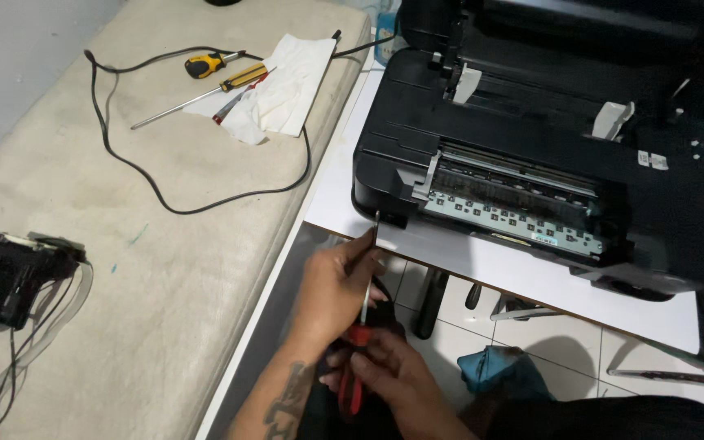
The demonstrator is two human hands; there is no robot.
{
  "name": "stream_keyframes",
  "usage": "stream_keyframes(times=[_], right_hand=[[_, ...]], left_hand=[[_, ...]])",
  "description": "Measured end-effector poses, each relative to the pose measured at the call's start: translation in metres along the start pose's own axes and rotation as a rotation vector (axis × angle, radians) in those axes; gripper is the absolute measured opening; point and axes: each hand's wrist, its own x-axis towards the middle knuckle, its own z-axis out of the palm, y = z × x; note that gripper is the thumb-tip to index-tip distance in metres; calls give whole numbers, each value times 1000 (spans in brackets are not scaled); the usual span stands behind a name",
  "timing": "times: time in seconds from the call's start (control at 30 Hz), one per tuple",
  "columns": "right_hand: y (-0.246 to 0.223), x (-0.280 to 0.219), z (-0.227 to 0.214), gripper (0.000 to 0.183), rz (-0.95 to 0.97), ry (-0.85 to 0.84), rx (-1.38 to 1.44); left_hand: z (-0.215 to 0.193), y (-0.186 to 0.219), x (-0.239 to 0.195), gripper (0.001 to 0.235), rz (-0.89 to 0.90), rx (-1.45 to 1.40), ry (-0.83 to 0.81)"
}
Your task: The person uses a screwdriver to remove screws from the front and top of a black printer. They then lift the top cover to access the internal components and continue unscrewing parts inside the device.
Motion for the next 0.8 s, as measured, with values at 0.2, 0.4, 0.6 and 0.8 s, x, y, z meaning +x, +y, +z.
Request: stream_keyframes(times=[0.2,0.4,0.6,0.8], right_hand=[[22,17,-16,40,-91,107,-339],[1,8,17,54,15,337,-433],[-16,-10,22,50,359,117,31],[-31,-15,12,58,427,-242,103]], left_hand=[[-4,-5,6,38,-78,-124,-85],[-4,26,-3,30,-215,-141,-34],[0,-12,16,14,-112,-327,-102],[-6,8,11,16,-165,-280,-109]])
